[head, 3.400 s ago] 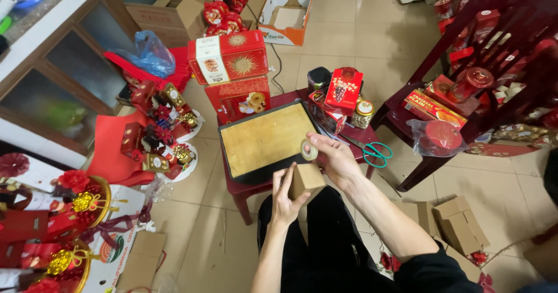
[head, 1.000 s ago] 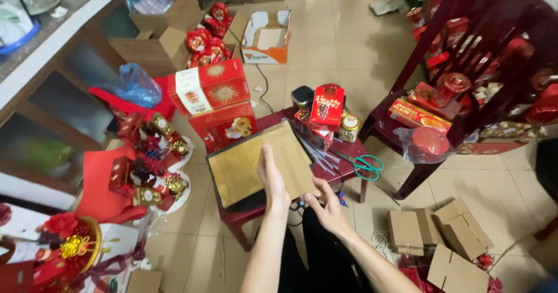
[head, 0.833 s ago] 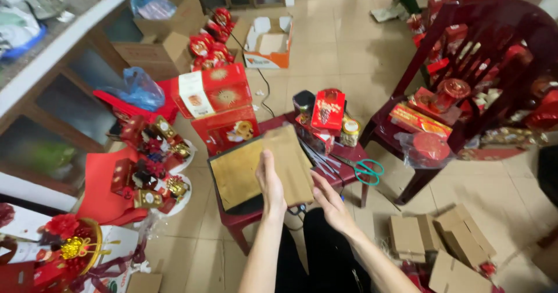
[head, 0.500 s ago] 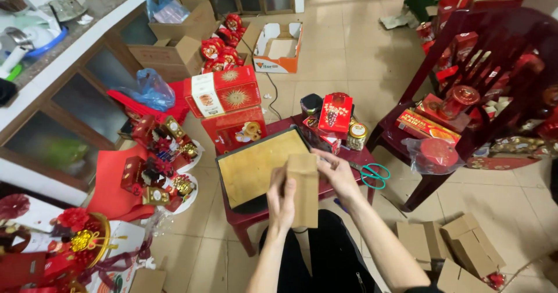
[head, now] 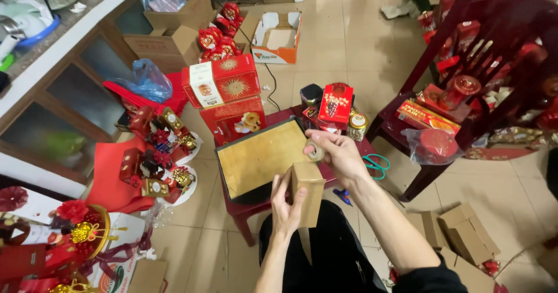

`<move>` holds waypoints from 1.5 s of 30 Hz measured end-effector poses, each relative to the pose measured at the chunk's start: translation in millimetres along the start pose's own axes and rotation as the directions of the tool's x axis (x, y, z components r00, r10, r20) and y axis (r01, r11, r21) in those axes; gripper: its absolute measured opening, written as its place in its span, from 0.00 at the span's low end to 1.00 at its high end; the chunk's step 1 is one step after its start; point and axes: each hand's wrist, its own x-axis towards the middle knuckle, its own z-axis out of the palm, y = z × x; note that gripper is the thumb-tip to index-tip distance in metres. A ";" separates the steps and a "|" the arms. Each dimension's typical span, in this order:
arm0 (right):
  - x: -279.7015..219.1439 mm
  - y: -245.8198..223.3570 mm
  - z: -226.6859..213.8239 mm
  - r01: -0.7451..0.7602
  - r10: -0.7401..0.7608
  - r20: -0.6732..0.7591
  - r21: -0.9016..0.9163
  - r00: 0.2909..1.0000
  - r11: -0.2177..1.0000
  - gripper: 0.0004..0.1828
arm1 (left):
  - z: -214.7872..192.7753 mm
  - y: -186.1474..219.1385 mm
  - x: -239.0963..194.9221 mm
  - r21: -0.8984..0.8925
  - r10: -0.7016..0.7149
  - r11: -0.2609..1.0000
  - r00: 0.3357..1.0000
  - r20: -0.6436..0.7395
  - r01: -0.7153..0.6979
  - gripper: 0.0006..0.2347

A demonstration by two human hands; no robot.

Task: Assembling and taping small cardboard boxes for gift packaging

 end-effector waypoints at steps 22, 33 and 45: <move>-40.1 61.7 -2.3 0.238 -0.252 -0.076 -0.154 0.965 0.959 0.09 | 22.0 -17.0 30.4 -0.079 -0.224 0.974 0.944 -0.242 0.211 0.29; 38.0 143.0 -0.3 0.325 -0.331 -0.011 -0.160 0.944 0.932 0.11 | 12.1 -110.8 94.1 0.007 0.127 0.992 0.987 -0.100 -0.127 0.26; 87.1 190.5 3.4 0.299 -0.295 0.056 -0.239 0.954 0.924 0.13 | 2.3 -161.1 104.2 0.185 0.254 0.954 0.963 -0.094 -0.234 0.09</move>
